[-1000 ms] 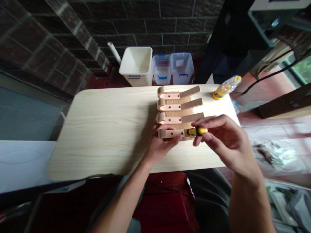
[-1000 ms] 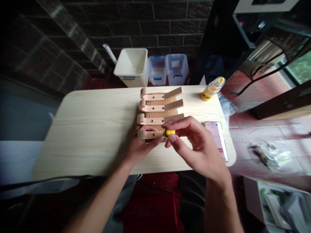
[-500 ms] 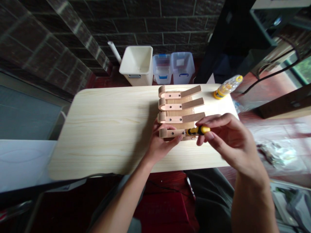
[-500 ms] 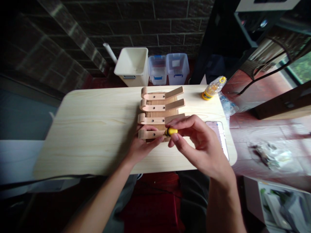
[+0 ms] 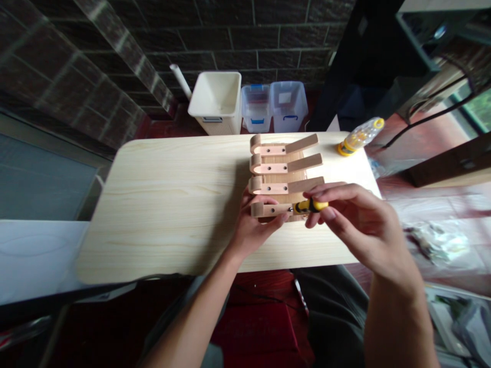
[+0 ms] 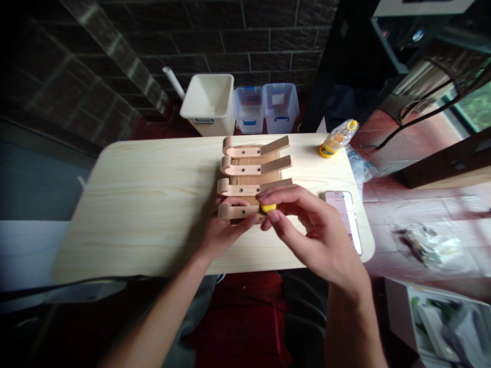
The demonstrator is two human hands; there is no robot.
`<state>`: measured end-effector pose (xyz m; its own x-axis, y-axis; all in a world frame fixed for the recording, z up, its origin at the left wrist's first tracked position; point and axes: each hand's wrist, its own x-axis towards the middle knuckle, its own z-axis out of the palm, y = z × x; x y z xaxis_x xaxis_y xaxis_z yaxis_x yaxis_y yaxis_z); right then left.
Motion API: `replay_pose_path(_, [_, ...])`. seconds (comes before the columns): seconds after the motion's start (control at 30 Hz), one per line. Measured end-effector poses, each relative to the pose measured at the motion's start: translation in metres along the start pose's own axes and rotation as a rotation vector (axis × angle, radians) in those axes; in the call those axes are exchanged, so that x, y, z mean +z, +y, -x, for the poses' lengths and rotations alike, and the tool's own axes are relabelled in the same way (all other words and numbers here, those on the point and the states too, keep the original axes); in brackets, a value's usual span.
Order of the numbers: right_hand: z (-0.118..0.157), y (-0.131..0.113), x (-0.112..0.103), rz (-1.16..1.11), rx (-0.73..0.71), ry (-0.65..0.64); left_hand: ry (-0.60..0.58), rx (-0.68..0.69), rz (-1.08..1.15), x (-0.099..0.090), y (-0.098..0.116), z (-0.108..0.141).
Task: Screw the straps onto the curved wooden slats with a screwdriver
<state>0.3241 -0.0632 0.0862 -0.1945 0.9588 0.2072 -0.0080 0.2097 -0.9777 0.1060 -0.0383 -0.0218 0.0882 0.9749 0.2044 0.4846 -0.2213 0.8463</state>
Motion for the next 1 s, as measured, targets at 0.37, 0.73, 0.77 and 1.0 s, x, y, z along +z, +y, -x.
replay_pose_path(0.37, [0.001, 0.007, 0.000, -0.045, -0.011, 0.015, -0.032, -0.021, 0.030, 0.000, -0.002, -0.001])
replay_pose_path(0.73, [0.000, 0.000, 0.004, 0.031, -0.021, 0.036, -0.042, -0.026, 0.051, -0.001, -0.002, -0.001])
replay_pose_path(0.77, [0.000, 0.001, 0.003, 0.034, -0.033, 0.043, -0.034, -0.021, 0.048, 0.000, -0.001, -0.001])
replay_pose_path(1.0, [-0.001, 0.008, 0.002, 0.003, -0.069, 0.086, -0.011, -0.005, 0.040, 0.001, -0.002, -0.001])
